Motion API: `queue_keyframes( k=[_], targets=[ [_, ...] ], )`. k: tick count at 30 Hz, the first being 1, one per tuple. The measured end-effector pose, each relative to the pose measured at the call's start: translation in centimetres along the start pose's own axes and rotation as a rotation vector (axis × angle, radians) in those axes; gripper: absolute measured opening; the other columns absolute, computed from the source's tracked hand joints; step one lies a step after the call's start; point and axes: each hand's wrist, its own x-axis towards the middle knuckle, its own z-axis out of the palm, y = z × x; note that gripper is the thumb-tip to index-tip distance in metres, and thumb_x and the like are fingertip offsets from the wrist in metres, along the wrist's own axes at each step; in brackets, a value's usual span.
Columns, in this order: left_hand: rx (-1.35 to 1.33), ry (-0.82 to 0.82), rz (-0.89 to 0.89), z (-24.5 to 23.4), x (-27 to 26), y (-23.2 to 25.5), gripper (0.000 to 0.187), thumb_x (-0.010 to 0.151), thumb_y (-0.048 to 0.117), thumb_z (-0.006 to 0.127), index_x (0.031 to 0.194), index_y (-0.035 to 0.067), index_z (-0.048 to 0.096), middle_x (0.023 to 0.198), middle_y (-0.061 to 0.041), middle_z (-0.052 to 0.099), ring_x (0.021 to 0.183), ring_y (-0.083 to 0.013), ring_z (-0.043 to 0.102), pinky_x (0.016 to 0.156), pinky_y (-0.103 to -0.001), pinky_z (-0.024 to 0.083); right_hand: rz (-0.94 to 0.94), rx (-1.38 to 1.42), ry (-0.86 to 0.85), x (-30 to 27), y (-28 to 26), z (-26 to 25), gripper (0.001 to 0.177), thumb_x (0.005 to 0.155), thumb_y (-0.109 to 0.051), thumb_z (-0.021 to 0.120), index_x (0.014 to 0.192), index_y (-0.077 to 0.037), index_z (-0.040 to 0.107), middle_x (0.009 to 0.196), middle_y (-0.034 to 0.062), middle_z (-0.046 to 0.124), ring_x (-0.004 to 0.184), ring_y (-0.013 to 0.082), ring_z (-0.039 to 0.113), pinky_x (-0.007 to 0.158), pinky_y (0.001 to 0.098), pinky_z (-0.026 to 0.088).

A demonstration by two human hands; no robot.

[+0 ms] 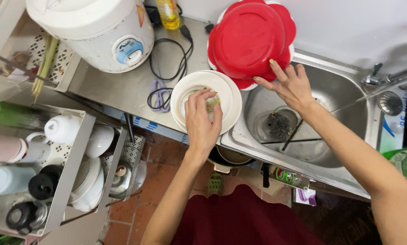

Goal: The person washes kitchenware at a sink, scrubbing a red plastic bowl and a white colander with a sponge under running water, then rinses and sets them aside. They cut a piece off a sponge with scissors, scrub chopsticks and plates, and finally carry a dirty rice cooker inner pot with food residue to the sink.

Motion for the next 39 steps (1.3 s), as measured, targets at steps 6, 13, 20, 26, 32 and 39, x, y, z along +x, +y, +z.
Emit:
queue_keyframes(
  k=[6,13,20,26,32,39],
  targets=[
    [-0.073,-0.037,0.085,3.0,0.7,2.3,0.031,0.093,0.007,0.066,0.123,0.003,0.062,0.128,-0.016,0.059,0.121,-0.0354,0.054,0.105,-0.047,0.044,0.120,0.036,-0.106,-1.8,0.5,-3.9,0.083,0.087,-0.001,0.069,0.156,-0.043,0.050,0.156,0.0144,0.039,0.113,0.0303,0.058,0.092,0.0423,0.048],
    [-0.158,-0.060,0.185,5.1,0.3,4.5,0.027,0.092,0.005,0.066,0.119,0.004,0.063,0.119,-0.013,0.064,0.111,-0.0323,0.059,0.098,-0.043,0.046,0.543,0.557,-0.343,-5.0,-0.9,-9.1,0.042,0.094,-0.013,0.072,0.135,-0.007,0.063,0.124,0.0136,0.063,0.118,0.0334,0.058,0.096,0.0498,0.045],
    [0.024,0.401,-0.183,-2.4,3.8,-10.1,0.014,0.099,0.004,0.063,0.113,0.004,0.066,0.101,-0.010,0.068,0.081,-0.0258,0.067,0.075,-0.039,0.054,0.672,0.628,-0.242,-7.5,0.0,-13.0,0.028,0.095,-0.017,0.071,0.120,-0.004,0.070,0.118,0.0181,0.068,0.112,0.0363,0.062,0.099,0.0457,0.051],
    [0.444,0.126,-0.467,-7.2,7.1,-22.7,0.028,0.081,0.027,0.083,0.095,0.004,0.076,0.093,-0.017,0.075,0.090,-0.0367,0.071,0.079,-0.046,0.055,0.848,0.913,-0.307,-1.8,-2.0,-14.2,0.023,0.097,-0.016,0.067,0.117,-0.005,0.070,0.111,0.0132,0.073,0.074,0.0319,0.066,0.076,0.0420,0.054],
    [0.560,-0.185,-0.785,-5.8,9.1,-23.2,0.047,0.077,0.046,0.088,0.088,0.002,0.078,0.101,-0.021,0.075,0.099,-0.0366,0.072,0.088,-0.045,0.056,0.356,1.164,-0.101,9.9,-7.8,-13.8,0.022,0.093,-0.015,0.072,0.111,-0.002,0.069,0.102,0.0163,0.067,0.091,0.0347,0.067,0.078,0.0434,0.054],
    [0.644,-0.328,-0.661,-5.4,10.2,-24.4,0.051,0.070,0.045,0.087,0.096,0.002,0.075,0.103,-0.022,0.072,0.103,-0.0389,0.069,0.088,-0.044,0.053,0.349,1.047,-0.518,18.9,-13.6,-13.4,0.054,0.078,-0.024,0.085,0.122,-0.003,0.060,0.120,0.0233,0.057,0.111,0.0425,0.061,0.090,0.0486,0.054]
  ],
)
